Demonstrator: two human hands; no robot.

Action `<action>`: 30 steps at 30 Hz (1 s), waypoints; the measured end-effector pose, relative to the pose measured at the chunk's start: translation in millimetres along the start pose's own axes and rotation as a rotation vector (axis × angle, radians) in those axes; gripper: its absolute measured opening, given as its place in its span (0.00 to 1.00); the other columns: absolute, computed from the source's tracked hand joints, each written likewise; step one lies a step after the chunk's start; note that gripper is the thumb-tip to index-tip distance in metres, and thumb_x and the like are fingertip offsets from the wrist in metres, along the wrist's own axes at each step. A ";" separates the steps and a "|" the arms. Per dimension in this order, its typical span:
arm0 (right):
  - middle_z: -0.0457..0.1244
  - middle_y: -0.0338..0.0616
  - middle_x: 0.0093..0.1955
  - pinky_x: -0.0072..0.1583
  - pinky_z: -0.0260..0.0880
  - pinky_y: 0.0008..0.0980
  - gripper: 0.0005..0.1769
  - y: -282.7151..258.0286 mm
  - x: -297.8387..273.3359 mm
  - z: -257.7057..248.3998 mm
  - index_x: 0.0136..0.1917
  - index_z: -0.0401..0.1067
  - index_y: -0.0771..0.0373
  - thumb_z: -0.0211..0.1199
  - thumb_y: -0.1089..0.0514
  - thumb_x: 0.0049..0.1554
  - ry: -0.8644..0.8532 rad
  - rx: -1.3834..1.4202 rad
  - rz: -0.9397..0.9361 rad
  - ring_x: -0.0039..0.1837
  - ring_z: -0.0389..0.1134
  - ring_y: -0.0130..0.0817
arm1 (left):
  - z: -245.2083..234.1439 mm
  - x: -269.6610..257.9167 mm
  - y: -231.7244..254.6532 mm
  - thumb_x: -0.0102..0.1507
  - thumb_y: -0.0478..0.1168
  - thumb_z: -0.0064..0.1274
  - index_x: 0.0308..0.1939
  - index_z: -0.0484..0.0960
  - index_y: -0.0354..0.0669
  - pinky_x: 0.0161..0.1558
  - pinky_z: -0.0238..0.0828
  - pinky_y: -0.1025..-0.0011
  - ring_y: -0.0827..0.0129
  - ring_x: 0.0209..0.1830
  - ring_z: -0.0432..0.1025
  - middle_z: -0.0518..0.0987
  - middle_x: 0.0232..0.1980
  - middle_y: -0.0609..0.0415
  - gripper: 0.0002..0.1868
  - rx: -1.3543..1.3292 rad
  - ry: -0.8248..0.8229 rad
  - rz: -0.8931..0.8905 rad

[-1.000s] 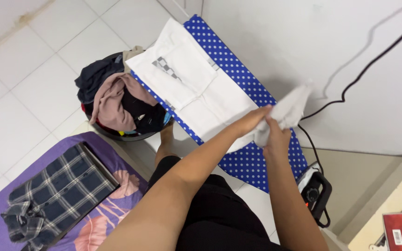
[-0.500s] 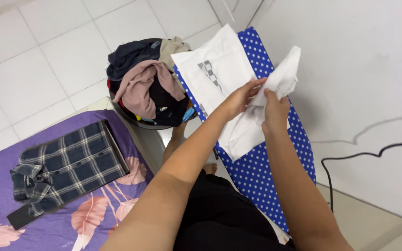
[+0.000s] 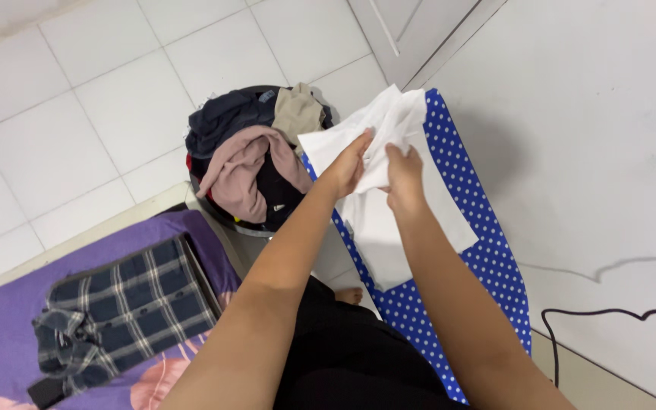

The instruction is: The person irons a white shirt on a blue polka-dotted ironing board. They repeatedly smooth the fabric, adjust the shirt's position, and use a black iron to press different sections until the garment is flat and wrinkle-free.

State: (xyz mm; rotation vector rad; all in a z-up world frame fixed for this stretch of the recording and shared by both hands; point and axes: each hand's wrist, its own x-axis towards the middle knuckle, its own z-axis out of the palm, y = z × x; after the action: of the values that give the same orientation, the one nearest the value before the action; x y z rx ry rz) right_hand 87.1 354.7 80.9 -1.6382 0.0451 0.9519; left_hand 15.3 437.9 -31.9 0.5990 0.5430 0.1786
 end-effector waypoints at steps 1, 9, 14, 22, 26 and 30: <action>0.62 0.51 0.60 0.49 0.78 0.46 0.32 2.4 3.7 6.0 0.69 0.60 0.67 0.60 0.49 0.57 -0.078 -0.070 0.010 0.56 0.70 0.39 | -12.4 6.7 0.6 0.67 0.70 0.41 0.80 0.56 0.39 0.76 0.52 0.62 0.62 0.76 0.60 0.63 0.78 0.52 0.49 0.005 0.028 -0.003; 0.63 0.48 0.62 0.57 0.68 0.36 0.33 50.4 21.6 -22.5 0.69 0.64 0.62 0.66 0.45 0.57 -0.103 -0.405 -0.101 0.59 0.66 0.34 | -70.9 17.3 40.0 0.59 0.72 0.50 0.72 0.69 0.35 0.60 0.71 0.59 0.54 0.61 0.73 0.77 0.65 0.41 0.51 -0.209 0.016 -0.238; 0.63 0.47 0.63 0.56 0.69 0.33 0.30 83.7 39.4 -67.1 0.66 0.66 0.62 0.67 0.49 0.55 0.129 -0.548 -0.249 0.56 0.70 0.36 | -56.7 24.1 59.2 0.52 0.32 0.55 0.68 0.73 0.39 0.53 0.74 0.65 0.64 0.52 0.75 0.81 0.54 0.49 0.37 0.468 0.013 -0.176; 0.66 0.52 0.61 0.64 0.66 0.49 0.24 88.1 57.1 -155.0 0.65 0.70 0.63 0.65 0.53 0.58 0.396 -1.177 -0.540 0.63 0.68 0.53 | -52.2 37.1 92.1 0.54 0.30 0.47 0.63 0.77 0.42 0.48 0.73 0.66 0.58 0.48 0.78 0.84 0.49 0.43 0.31 1.006 0.183 -0.159; 0.69 0.49 0.59 0.65 0.69 0.47 0.19 76.9 54.7 -185.1 0.61 0.76 0.58 0.61 0.49 0.59 0.317 -1.126 -0.179 0.64 0.69 0.49 | -49.1 25.6 94.3 0.56 0.32 0.51 0.59 0.80 0.44 0.54 0.71 0.64 0.54 0.53 0.77 0.83 0.54 0.43 0.25 1.181 0.249 0.107; 0.66 0.60 0.59 0.64 0.65 0.52 0.25 90.1 33.4 -211.6 0.59 0.74 0.67 0.70 0.50 0.54 0.603 -1.238 -0.246 0.66 0.63 0.58 | -30.5 1.2 82.8 0.60 0.27 0.48 0.64 0.77 0.47 0.52 0.70 0.54 0.45 0.55 0.72 0.79 0.56 0.41 0.28 1.511 0.571 0.279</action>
State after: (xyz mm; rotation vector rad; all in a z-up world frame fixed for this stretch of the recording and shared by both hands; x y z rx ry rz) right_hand 180.3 164.3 -14.3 -2.9334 -0.4022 0.1852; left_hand -0.4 520.7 -5.7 2.1388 1.1277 0.1797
